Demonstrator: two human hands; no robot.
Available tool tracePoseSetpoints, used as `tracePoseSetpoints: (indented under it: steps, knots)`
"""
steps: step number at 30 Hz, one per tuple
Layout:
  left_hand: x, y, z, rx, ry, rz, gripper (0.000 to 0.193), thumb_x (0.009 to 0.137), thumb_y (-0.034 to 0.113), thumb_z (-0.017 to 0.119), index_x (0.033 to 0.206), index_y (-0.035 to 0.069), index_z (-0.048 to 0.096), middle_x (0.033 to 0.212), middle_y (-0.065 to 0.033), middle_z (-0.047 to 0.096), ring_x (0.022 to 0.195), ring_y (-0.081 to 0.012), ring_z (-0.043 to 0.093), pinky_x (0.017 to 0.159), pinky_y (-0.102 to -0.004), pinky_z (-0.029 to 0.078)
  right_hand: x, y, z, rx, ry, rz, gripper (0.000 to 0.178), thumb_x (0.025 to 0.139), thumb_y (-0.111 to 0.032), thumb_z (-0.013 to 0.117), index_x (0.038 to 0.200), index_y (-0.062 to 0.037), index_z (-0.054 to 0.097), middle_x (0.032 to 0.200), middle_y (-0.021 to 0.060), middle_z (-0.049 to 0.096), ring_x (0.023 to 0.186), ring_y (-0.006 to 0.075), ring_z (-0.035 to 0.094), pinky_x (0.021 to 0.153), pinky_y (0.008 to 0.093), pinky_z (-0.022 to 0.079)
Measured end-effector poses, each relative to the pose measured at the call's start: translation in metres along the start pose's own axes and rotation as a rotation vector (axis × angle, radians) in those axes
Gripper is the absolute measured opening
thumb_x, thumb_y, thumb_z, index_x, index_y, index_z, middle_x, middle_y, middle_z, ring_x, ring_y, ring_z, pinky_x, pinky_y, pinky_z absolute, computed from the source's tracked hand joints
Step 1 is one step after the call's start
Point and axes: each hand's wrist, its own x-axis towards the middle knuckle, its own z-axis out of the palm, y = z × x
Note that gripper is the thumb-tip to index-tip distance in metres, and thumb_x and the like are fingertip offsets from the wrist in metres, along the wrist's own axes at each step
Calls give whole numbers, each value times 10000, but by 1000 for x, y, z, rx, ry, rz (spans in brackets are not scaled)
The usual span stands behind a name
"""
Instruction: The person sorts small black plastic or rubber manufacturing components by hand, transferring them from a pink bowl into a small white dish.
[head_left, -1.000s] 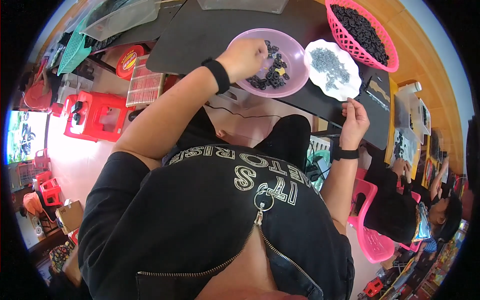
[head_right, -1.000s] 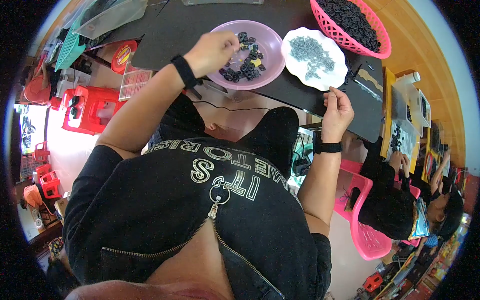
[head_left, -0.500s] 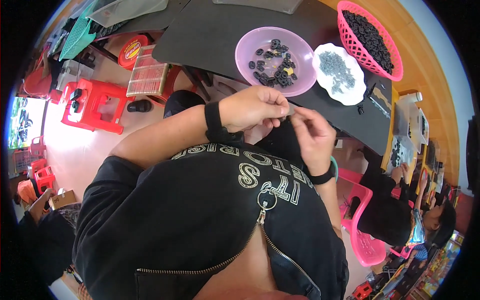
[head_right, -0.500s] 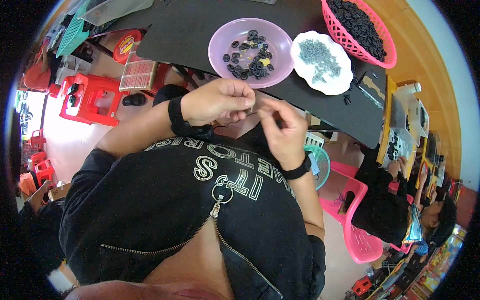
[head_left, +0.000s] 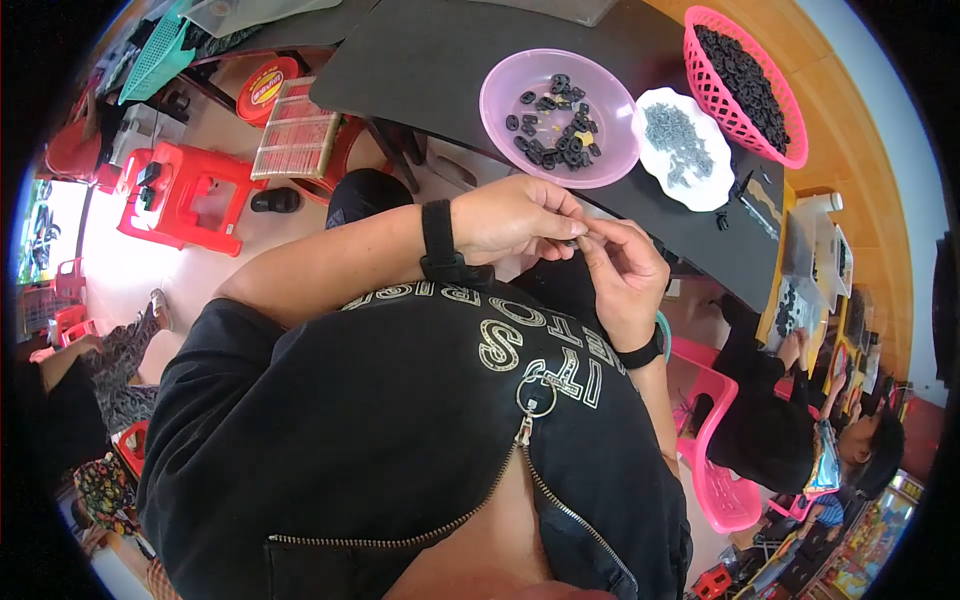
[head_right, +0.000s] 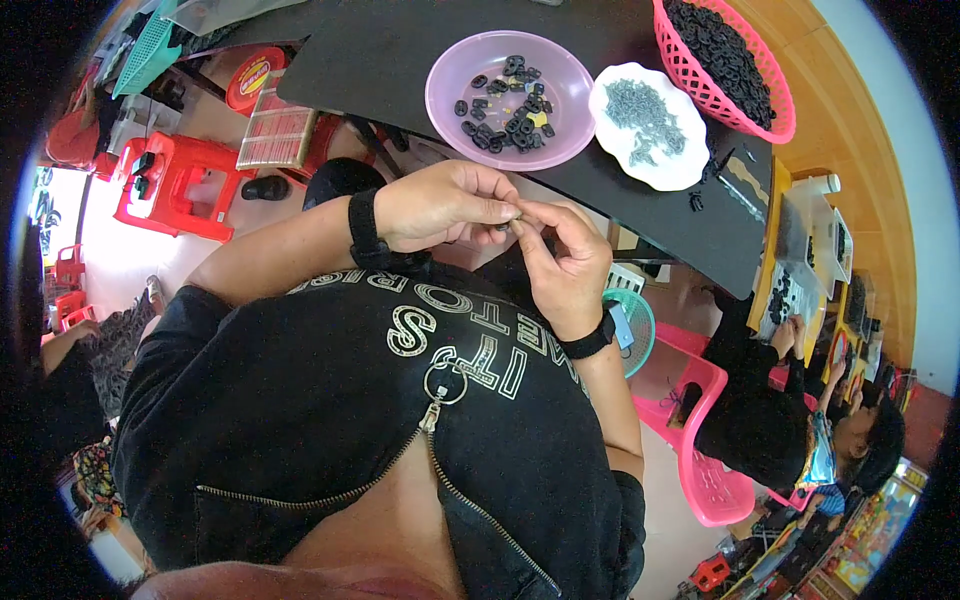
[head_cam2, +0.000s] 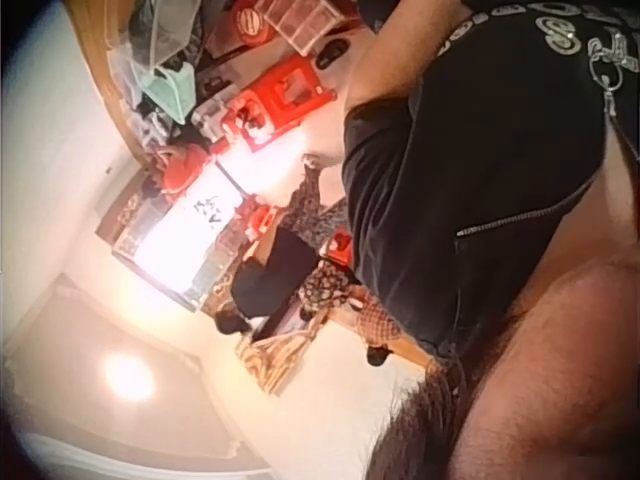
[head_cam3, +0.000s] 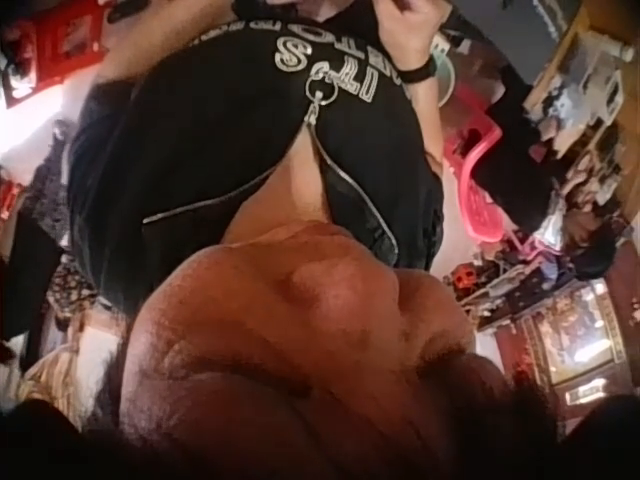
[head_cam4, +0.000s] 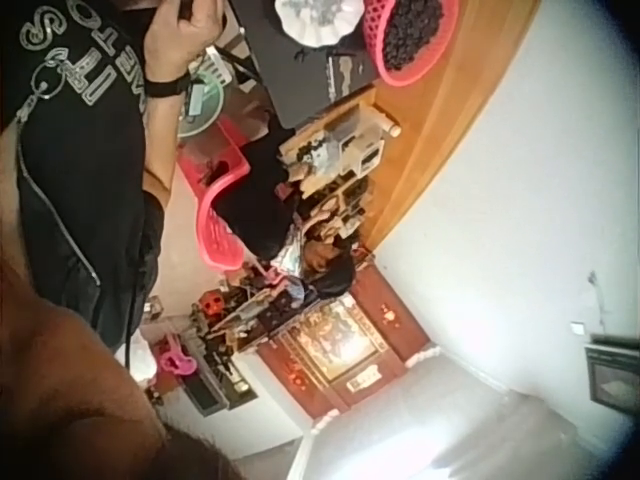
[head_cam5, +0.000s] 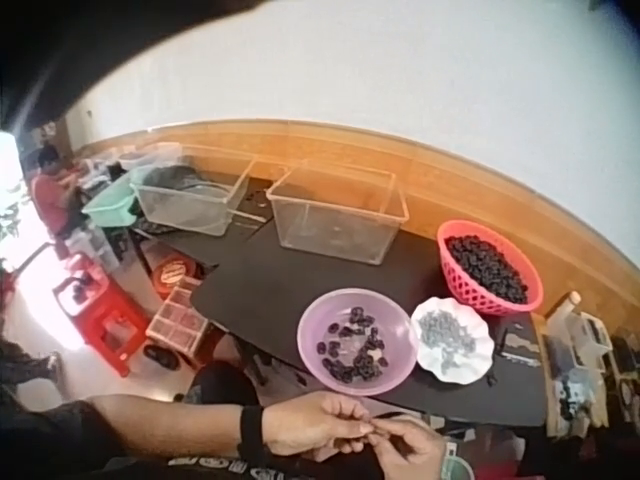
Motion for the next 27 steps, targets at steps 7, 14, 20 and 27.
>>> tracePoseSetpoints:
  steps: [7, 14, 20, 27]
  knots:
    - [-7, 5, 4, 89, 46, 71, 211, 850, -12, 520, 1058, 7, 556, 987, -68, 609, 888, -108, 584, 750, -199, 480, -4, 5, -4, 111, 113, 153, 128, 802, 39, 619, 925, 3, 624, 785, 1, 580, 701, 67, 536, 634, 188, 430]
    - [-3, -3, 7, 195, 133, 157, 380, 836, -72, 462, 1211, -15, 462, 1119, -140, 571, 1073, -182, 553, 883, -267, 462, -5, 8, -10, 248, 150, 259, 55, 828, -14, 613, 882, -14, 604, 777, 5, 596, 666, 53, 524, 605, 184, 429]
    - [-7, 0, 12, 325, 75, 162, 472, 838, -81, 444, 1296, -24, 347, 1162, -193, 542, 1085, -220, 544, 917, -302, 452, -5, 6, -13, 310, 131, 295, 46, 832, -28, 612, 874, -14, 601, 786, 12, 610, 667, 57, 527, 614, 179, 427]
    - [-9, -1, 16, 339, 52, 127, 513, 831, -83, 454, 1320, -2, 319, 1184, -214, 518, 1096, -246, 534, 885, -299, 468, -7, -2, -11, 234, 31, 291, 30, 836, -20, 602, 863, -9, 595, 799, 13, 609, 697, 60, 536, 643, 186, 431]
